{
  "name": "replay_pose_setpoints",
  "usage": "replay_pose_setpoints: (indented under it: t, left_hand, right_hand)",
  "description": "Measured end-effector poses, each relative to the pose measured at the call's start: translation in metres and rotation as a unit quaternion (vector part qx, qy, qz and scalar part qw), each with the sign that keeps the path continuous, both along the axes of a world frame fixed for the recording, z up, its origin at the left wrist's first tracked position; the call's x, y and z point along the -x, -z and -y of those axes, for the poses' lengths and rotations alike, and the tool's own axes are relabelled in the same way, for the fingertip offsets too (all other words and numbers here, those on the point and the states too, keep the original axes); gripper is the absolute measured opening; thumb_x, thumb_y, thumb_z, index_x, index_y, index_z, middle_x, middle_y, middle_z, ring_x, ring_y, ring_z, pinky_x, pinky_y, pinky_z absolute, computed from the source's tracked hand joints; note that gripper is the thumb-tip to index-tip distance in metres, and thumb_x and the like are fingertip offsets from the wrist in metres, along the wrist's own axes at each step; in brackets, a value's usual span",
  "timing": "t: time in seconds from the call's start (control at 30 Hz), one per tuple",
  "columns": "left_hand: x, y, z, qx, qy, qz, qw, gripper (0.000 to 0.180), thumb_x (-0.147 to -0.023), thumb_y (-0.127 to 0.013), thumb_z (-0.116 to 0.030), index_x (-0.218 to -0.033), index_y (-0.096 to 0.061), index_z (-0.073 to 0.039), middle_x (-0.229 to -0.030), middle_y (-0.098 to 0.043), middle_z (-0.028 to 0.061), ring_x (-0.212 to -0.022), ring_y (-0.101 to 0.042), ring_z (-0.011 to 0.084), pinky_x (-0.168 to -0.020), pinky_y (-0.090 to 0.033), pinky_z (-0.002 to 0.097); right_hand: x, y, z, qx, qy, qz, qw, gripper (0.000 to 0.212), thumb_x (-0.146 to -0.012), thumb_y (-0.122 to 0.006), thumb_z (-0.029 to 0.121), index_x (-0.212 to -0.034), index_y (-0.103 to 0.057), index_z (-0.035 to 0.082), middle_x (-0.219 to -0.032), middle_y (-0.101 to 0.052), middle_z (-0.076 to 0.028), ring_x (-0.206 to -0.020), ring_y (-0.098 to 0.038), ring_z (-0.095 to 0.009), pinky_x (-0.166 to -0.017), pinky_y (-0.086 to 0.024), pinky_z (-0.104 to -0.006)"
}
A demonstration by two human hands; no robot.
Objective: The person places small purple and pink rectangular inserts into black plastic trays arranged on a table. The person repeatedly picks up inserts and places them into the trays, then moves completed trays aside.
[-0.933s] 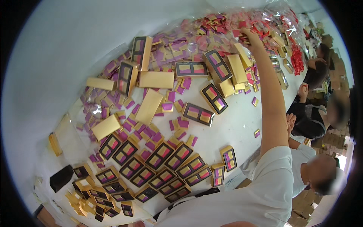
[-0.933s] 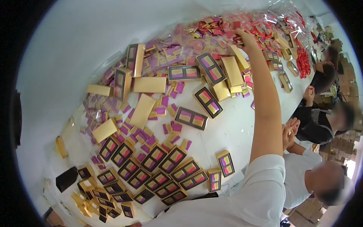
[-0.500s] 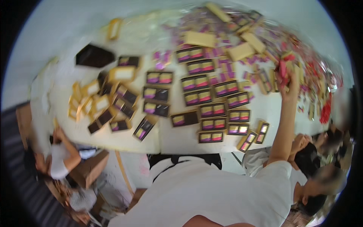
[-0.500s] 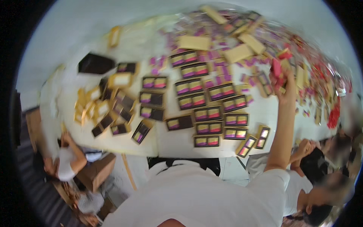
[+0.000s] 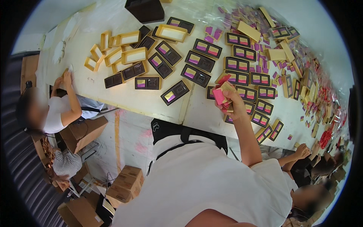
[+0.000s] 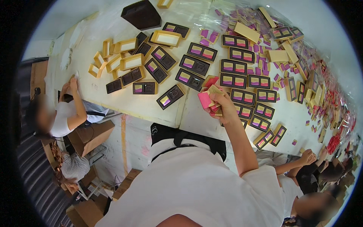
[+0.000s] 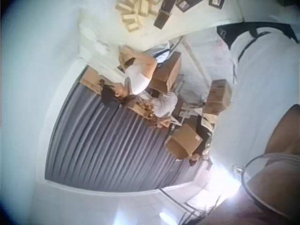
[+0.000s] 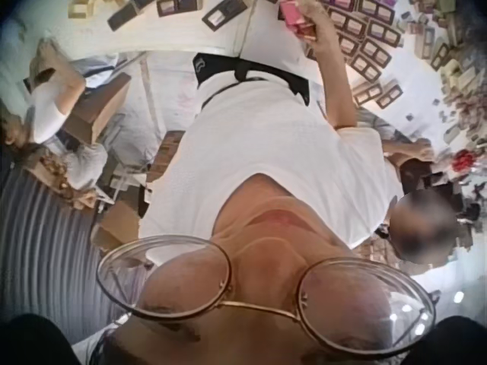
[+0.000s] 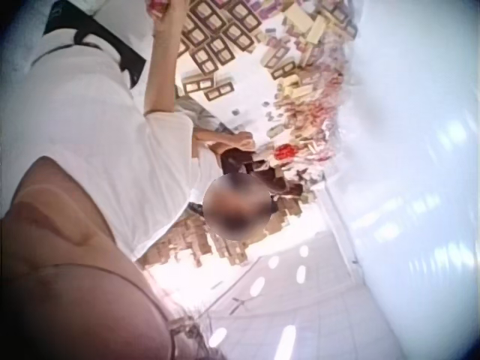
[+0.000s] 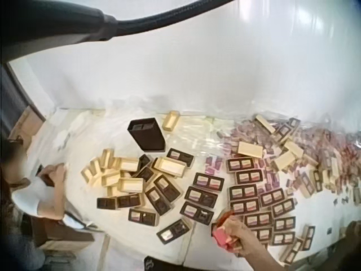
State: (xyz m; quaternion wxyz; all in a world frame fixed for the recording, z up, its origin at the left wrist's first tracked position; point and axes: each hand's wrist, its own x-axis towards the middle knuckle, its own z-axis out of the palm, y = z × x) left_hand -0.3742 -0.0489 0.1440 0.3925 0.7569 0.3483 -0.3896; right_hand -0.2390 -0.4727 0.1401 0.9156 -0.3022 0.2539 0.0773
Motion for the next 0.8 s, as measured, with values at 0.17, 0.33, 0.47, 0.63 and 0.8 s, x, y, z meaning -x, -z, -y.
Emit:
replay_pose_setpoints:
  t: [0.17,0.33,0.47,0.63,0.8]
  left_hand:
    - [0.005,0.001,-0.002,0.015,0.000,0.002,1.000,0.015,-0.086,-0.052,-0.010,-0.090,-0.059,0.002,-0.070,-0.055,0.0041,-0.063,-0.050,0.0095,-0.055,-0.040,0.0231]
    - [0.009,0.000,0.000,0.028,0.011,-0.012,0.999,0.016,-0.086,-0.052,-0.011,-0.090,-0.059,0.002,-0.070,-0.055,0.0041,-0.063,-0.050,0.0095,-0.055,-0.041,0.0231]
    - [0.001,0.002,-0.008,0.039,0.045,-0.048,0.997,0.016,-0.086,-0.052,-0.012,-0.090,-0.059,0.002,-0.070,-0.055,0.0042,-0.063,-0.050,0.0096,-0.056,-0.041,0.0232]
    - [-0.032,0.003,-0.038,0.065,0.158,-0.186,0.968,0.017,-0.087,-0.051,-0.013,-0.090,-0.060,0.002,-0.070,-0.055,0.0042,-0.064,-0.051,0.0096,-0.056,-0.041,0.0232]
    - [-0.118,-0.004,-0.064,0.148,0.357,-0.454,0.803,0.018,-0.087,-0.051,-0.014,-0.089,-0.060,0.002,-0.070,-0.055,0.0042,-0.064,-0.051,0.0097,-0.056,-0.042,0.0233]
  right_hand:
    - [0.018,0.010,-0.008,0.024,-0.042,-0.010,0.999,0.038,-0.075,-0.057,0.020,-0.108,-0.045,0.005,-0.072,-0.055,-0.009,-0.043,-0.050,-0.015,-0.025,-0.031,-0.0214]
    - [0.025,-0.006,-0.012,0.035,-0.042,-0.048,0.997,0.047,-0.073,-0.060,0.016,-0.115,-0.045,0.007,-0.071,-0.055,-0.006,-0.044,-0.050,-0.014,-0.027,-0.029,-0.0212]
    - [0.032,0.004,-0.003,0.025,-0.043,-0.045,0.998,0.048,-0.073,-0.061,0.016,-0.117,-0.044,0.007,-0.072,-0.055,-0.007,-0.044,-0.051,-0.014,-0.028,-0.030,-0.0219]
    - [0.031,0.023,-0.005,-0.004,0.001,-0.024,1.000,0.050,-0.073,-0.062,0.016,-0.119,-0.043,0.008,-0.076,-0.056,-0.007,-0.045,-0.052,-0.014,-0.029,-0.033,-0.0221]
    - [0.010,0.034,-0.025,-0.007,0.028,0.016,0.999,0.052,-0.071,-0.064,0.013,-0.119,-0.045,0.007,-0.085,-0.057,-0.006,-0.061,-0.056,-0.013,-0.044,-0.044,-0.0244]
